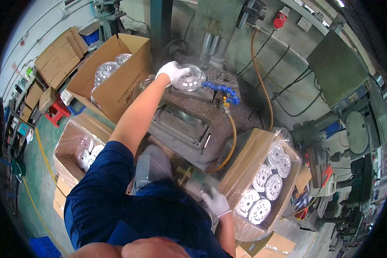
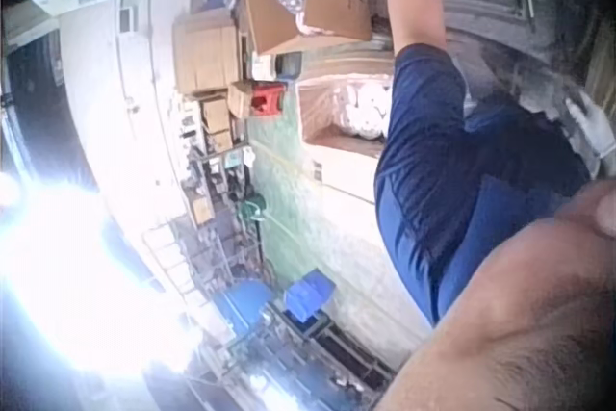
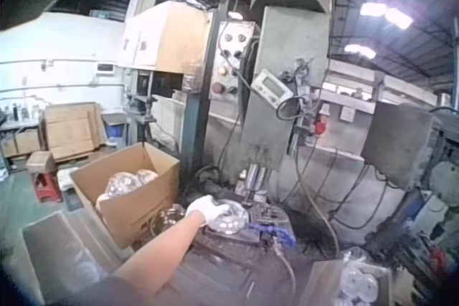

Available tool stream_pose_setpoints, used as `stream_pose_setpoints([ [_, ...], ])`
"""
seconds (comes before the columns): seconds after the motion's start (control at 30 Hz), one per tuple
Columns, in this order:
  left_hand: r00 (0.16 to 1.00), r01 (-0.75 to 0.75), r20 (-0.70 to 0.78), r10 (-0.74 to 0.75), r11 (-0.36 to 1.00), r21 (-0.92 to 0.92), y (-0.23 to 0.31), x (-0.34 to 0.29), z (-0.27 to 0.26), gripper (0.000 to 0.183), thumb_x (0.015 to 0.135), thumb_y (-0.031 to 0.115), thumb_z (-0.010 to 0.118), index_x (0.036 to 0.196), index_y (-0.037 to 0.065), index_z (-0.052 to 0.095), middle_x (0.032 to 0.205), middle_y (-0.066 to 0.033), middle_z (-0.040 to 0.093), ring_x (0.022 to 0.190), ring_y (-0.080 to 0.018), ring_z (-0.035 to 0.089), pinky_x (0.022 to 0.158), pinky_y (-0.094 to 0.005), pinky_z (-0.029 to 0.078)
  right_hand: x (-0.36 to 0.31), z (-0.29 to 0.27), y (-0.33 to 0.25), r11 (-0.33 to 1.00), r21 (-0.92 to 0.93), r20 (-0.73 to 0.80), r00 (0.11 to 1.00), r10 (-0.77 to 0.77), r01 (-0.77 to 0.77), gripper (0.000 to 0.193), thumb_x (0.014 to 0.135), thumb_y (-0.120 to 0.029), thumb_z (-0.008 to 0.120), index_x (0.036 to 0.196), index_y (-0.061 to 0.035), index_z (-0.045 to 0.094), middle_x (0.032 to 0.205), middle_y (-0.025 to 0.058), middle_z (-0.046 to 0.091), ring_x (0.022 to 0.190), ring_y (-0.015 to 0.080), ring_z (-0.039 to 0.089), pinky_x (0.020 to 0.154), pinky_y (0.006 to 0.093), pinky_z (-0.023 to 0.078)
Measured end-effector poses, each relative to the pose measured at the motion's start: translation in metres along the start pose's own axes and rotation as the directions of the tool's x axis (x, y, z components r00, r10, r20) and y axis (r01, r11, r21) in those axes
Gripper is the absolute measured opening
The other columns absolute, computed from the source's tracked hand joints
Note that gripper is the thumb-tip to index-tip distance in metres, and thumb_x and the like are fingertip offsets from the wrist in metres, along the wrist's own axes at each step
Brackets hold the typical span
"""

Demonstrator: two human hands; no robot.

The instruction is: Organizing and inspecting circular metal components in a fabrication workshop.

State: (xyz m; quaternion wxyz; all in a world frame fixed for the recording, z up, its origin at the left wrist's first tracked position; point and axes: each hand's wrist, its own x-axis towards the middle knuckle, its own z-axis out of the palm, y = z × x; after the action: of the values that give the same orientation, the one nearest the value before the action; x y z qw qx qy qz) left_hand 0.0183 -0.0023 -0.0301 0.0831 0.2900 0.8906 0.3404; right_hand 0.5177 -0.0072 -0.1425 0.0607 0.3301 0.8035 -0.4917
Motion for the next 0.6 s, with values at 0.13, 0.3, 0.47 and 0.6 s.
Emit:
stream_pose_setpoints([
  [0.13, 0.999, 0.031, -0.026, -0.031, 1.000, 0.006, -0.005, 0.004, 0.006, 0.081, 0.071, 0.064, 0.063, 0.121, 0.001, 0.059, 0.125, -0.0207, 0.058, 0.116, -0.0317, 0.056, 0.098, -0.0362, 0.044, 0.002, 0.002, 0.003, 0.998, -0.057, 0.009, 1.000, -0.018, 0.019, 0.051, 0.091, -0.042, 0.057, 0.121, -0.0005, 0.055, 0.095, 0.0193, 0.063, 0.090, 0.0283, 0.058, 0.079, 0.0367, 0.048],
  [0.3, 0.998, 0.064, -0.004, -0.064, 0.997, 0.043, 0.005, -0.005, 0.000, 0.081, 0.070, 0.065, 0.062, 0.122, 0.003, 0.060, 0.127, -0.0193, 0.057, 0.117, -0.0308, 0.056, 0.098, -0.0367, 0.044, 0.005, -0.005, -0.017, 0.989, -0.134, 0.019, 0.998, -0.066, 0.068, 0.044, 0.093, -0.031, 0.059, 0.126, -0.0011, 0.054, 0.090, 0.0105, 0.066, 0.078, 0.0143, 0.061, 0.075, 0.0297, 0.050],
  [0.47, 0.999, 0.033, -0.023, -0.032, 0.998, 0.051, 0.008, -0.012, -0.004, 0.083, 0.074, 0.063, 0.063, 0.123, -0.004, 0.056, 0.123, -0.0239, 0.058, 0.116, -0.0341, 0.056, 0.097, -0.0369, 0.044, 0.014, 0.003, -0.001, 0.984, -0.116, -0.062, 0.987, -0.146, 0.138, 0.044, 0.093, -0.030, 0.058, 0.127, -0.0013, 0.053, 0.097, 0.0134, 0.066, 0.086, 0.0163, 0.063, 0.078, 0.0307, 0.050],
  [0.6, 0.998, 0.056, -0.014, -0.055, 0.998, 0.026, 0.011, -0.015, -0.005, 0.081, 0.074, 0.062, 0.063, 0.121, -0.004, 0.058, 0.121, -0.0235, 0.059, 0.115, -0.0346, 0.056, 0.097, -0.0373, 0.044, 0.006, -0.011, -0.039, 0.997, -0.052, 0.037, 0.998, -0.048, 0.050, 0.061, 0.088, -0.053, 0.056, 0.118, 0.0006, 0.056, 0.105, 0.0299, 0.061, 0.104, 0.0440, 0.057, 0.087, 0.0445, 0.047],
])
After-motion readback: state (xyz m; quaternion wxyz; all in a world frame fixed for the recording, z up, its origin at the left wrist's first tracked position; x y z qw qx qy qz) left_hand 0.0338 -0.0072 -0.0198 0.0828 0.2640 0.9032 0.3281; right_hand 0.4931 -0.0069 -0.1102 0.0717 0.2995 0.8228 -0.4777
